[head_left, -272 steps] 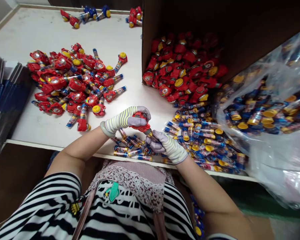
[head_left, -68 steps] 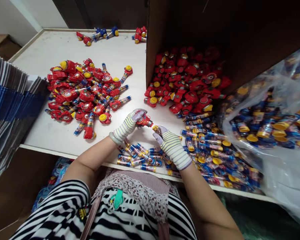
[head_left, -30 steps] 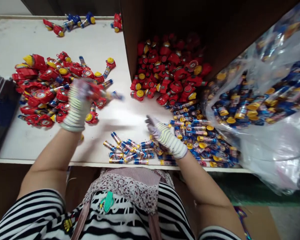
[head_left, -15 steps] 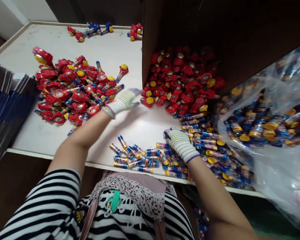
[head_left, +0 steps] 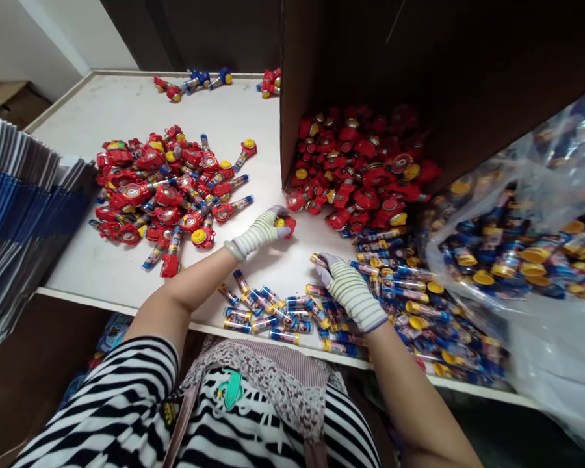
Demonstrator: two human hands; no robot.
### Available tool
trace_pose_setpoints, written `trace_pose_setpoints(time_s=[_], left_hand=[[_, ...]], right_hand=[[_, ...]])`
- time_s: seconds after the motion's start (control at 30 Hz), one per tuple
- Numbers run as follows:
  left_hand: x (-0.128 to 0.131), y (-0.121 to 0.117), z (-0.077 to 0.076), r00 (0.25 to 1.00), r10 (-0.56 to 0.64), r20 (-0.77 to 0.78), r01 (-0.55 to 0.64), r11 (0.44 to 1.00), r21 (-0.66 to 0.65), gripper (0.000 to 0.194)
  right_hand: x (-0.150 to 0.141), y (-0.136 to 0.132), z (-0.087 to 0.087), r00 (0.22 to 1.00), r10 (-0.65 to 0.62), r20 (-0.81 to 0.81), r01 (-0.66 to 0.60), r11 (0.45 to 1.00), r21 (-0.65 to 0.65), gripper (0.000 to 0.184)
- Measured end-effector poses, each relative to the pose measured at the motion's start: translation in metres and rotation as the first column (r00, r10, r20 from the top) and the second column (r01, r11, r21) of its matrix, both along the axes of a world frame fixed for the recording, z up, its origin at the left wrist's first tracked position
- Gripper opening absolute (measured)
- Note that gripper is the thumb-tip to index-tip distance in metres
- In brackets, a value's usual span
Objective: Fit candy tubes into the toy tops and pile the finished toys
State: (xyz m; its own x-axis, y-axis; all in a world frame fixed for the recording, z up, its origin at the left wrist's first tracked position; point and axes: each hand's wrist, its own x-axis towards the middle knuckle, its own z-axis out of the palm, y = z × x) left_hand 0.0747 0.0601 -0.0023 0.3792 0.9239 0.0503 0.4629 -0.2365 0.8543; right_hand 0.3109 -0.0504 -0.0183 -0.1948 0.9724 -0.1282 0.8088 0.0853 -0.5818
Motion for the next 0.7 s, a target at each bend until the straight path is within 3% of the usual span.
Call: trace_pose_setpoints(time_s=[0.03, 0.1, 0.17, 0.2, 0.23, 0.33, 0.4, 0.57, 0.7], left_hand=[[-0.007, -0.009, 0.001, 0.969, 0.050, 0.244, -0.024, 0.994, -0.107, 0.040], [-0.014, -0.029, 0.000, 0.785, 0.164, 0.598, 0.040, 0.949, -0.313, 0.040], [-0.014, -0.048, -0.001, 0.616, 0.255, 0.745, 0.136, 0.898, -0.419, 0.039], [-0.012, -0.055, -0.001, 0.569, 0.290, 0.769, 0.146, 0.885, -0.442, 0.040], [-0.010, -0.062, -0.001, 0.556, 0.315, 0.769, 0.127, 0.882, -0.453, 0.041], [-0.006, -0.071, 0.002, 0.641, 0.338, 0.690, 0.009, 0.895, -0.447, 0.044], [-0.005, -0.072, 0.005, 0.659, 0.355, 0.663, -0.019, 0.889, -0.457, 0.043], [0.000, -0.076, 0.005, 0.526, 0.458, 0.717, 0.038, 0.829, -0.558, 0.045], [0.007, -0.081, 0.009, 0.473, 0.476, 0.741, 0.041, 0.828, -0.559, 0.045]], right_hand=[[-0.005, -0.001, 0.002, 0.992, -0.023, -0.123, 0.028, 0.999, 0.038, 0.040], [-0.017, -0.004, 0.004, 0.937, -0.046, -0.347, 0.070, 0.996, 0.058, 0.043], [-0.031, -0.009, 0.004, 0.882, -0.041, -0.469, 0.071, 0.996, 0.047, 0.043], [-0.038, -0.011, 0.005, 0.873, -0.032, -0.486, 0.064, 0.997, 0.050, 0.042], [-0.044, -0.014, 0.005, 0.877, -0.021, -0.480, 0.056, 0.997, 0.058, 0.042], [-0.056, -0.022, 0.009, 0.928, 0.004, -0.372, 0.031, 0.996, 0.088, 0.042], [-0.057, -0.027, 0.014, 0.963, -0.003, -0.268, 0.031, 0.995, 0.099, 0.043], [-0.052, -0.032, 0.027, 0.998, -0.010, -0.060, 0.018, 0.990, 0.141, 0.043], [-0.051, -0.033, 0.034, 0.997, 0.041, 0.067, -0.052, 0.986, 0.161, 0.045]])
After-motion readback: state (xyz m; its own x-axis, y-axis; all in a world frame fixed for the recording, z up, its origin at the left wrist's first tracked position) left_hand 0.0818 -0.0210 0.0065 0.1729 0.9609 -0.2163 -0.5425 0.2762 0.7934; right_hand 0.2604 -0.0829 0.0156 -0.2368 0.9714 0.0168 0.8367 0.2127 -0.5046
